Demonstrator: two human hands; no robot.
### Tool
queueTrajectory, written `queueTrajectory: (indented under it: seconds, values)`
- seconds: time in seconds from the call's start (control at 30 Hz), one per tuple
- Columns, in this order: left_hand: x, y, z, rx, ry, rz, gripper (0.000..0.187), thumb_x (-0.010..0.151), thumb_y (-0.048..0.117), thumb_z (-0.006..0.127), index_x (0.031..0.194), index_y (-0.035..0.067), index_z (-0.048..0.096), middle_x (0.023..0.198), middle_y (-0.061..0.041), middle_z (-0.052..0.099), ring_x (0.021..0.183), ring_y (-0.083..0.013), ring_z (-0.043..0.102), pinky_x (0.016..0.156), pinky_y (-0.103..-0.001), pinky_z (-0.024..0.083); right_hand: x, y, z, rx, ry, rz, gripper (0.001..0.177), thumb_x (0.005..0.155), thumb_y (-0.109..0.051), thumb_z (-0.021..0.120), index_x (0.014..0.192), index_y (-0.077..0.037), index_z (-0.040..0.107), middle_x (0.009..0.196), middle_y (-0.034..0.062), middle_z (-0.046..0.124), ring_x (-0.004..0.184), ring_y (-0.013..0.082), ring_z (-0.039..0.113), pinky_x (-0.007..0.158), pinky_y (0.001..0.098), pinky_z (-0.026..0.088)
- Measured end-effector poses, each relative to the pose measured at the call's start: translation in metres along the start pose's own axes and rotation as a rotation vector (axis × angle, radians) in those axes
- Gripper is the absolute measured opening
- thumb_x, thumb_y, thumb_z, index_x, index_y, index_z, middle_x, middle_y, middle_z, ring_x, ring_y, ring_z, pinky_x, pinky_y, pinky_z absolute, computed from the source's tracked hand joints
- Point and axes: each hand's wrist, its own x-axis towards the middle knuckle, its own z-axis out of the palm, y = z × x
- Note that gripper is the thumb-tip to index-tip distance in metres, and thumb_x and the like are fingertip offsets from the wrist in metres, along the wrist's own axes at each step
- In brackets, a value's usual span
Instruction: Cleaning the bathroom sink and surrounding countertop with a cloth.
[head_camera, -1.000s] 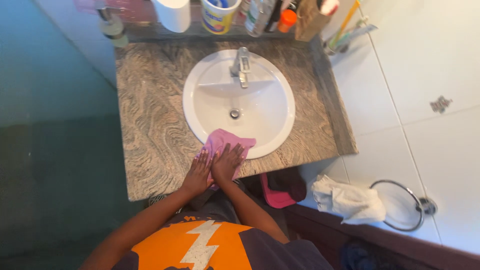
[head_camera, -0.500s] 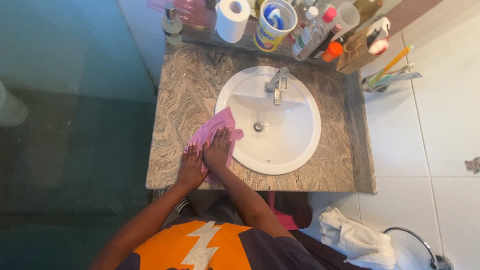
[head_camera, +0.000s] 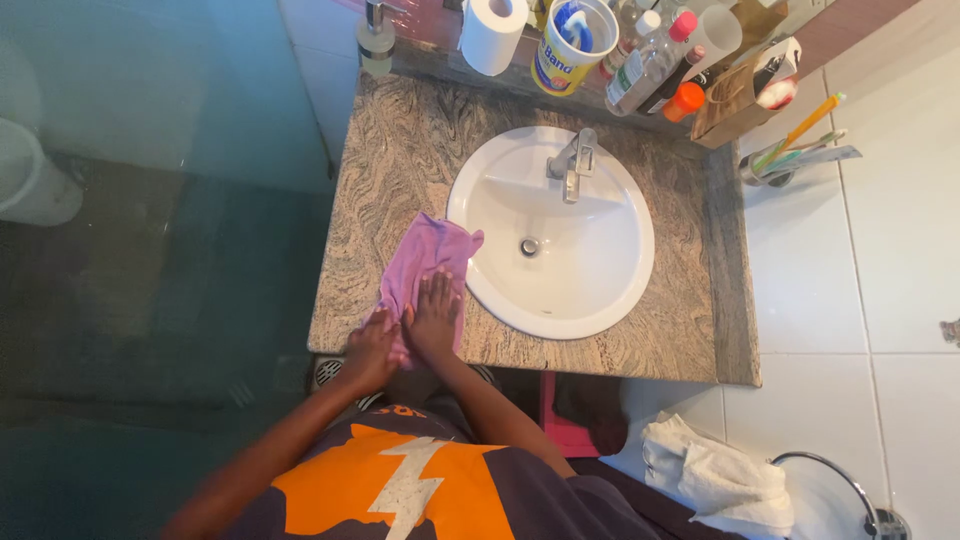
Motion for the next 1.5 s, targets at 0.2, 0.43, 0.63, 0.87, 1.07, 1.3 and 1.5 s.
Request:
queueTrajectory:
  seconds: [0.2,0.43,0.63,0.87,1.07,1.3,1.5]
  values:
    - [-0.015,-0.056,-0.009,-0.025,0.523,-0.266,0.051,0.085,0.025,0.070,0.131,0.005,0.061,0.145,-0.021,0.051,0.137,-0.0389,0.046,0.110,-0.058,0.030,-0.006,-0.005,-0.011,0.004,0.013,0.102,0.072,0.101,-0.043,0.044,0.163,-0.011,0.028,0.174,0.0210,0.008,0.161,0.0411,0.002,0.124,0.0645,0.004]
    - [0.026,-0.110,0.018,-0.156,0.619,-0.604,0.049,0.101,0.033,0.060,0.137,0.000,0.057,0.136,-0.024,0.053,0.124,-0.0418,0.054,0.106,-0.062,0.032,0.034,-0.007,-0.033,0.058,-0.032,0.309,0.088,0.101,-0.050,0.045,0.163,0.003,0.013,0.172,0.0235,0.001,0.158,0.0418,-0.005,0.123,0.0622,0.005]
    - [0.027,-0.096,0.012,-0.334,0.593,-0.804,0.050,0.111,0.041,0.046,0.134,-0.002,0.057,0.126,-0.029,0.059,0.108,-0.0466,0.062,0.092,-0.057,0.048,0.081,0.012,-0.044,-0.033,-0.043,0.324,0.087,0.103,-0.050,0.051,0.159,0.007,0.018,0.160,0.0408,0.015,0.145,0.0598,0.016,0.117,0.0633,0.017]
    - [0.027,-0.075,-0.006,-0.196,0.507,-0.883,0.052,0.112,0.045,0.039,0.119,0.001,0.067,0.107,-0.025,0.070,0.094,-0.0439,0.069,0.083,-0.056,0.053,0.132,0.054,-0.027,-0.016,0.046,0.235,0.078,0.100,-0.042,0.058,0.150,0.013,0.036,0.124,0.0287,0.061,0.102,0.0423,0.065,0.094,0.0528,0.047]
    - [0.027,-0.064,-0.008,-0.120,0.528,-0.932,0.054,0.113,0.046,0.039,0.111,0.002,0.070,0.101,-0.024,0.072,0.087,-0.0450,0.070,0.075,-0.057,0.054,0.173,0.069,-0.019,0.169,-0.034,0.314,0.094,0.088,-0.045,0.066,0.152,0.012,0.030,0.142,0.0322,0.052,0.115,0.0465,0.062,0.100,0.0493,0.048]
    - [0.027,-0.059,-0.015,-0.119,0.464,-0.998,0.053,0.111,0.047,0.041,0.111,0.002,0.070,0.096,-0.024,0.072,0.085,-0.0434,0.071,0.075,-0.056,0.055,0.239,0.131,0.046,0.647,-0.119,0.629,0.097,0.094,-0.059,0.050,0.162,0.002,0.016,0.158,0.0294,0.038,0.139,0.0516,0.042,0.119,0.0499,0.031]
    - [0.023,-0.054,-0.018,-0.053,0.544,-0.976,0.050,0.108,0.047,0.045,0.105,0.004,0.071,0.095,-0.023,0.072,0.083,-0.0455,0.069,0.074,-0.057,0.053,0.307,0.240,0.200,0.994,0.227,0.837,0.100,0.099,-0.063,0.050,0.155,0.012,0.016,0.163,0.0312,0.024,0.149,0.0414,0.034,0.123,0.0512,0.030]
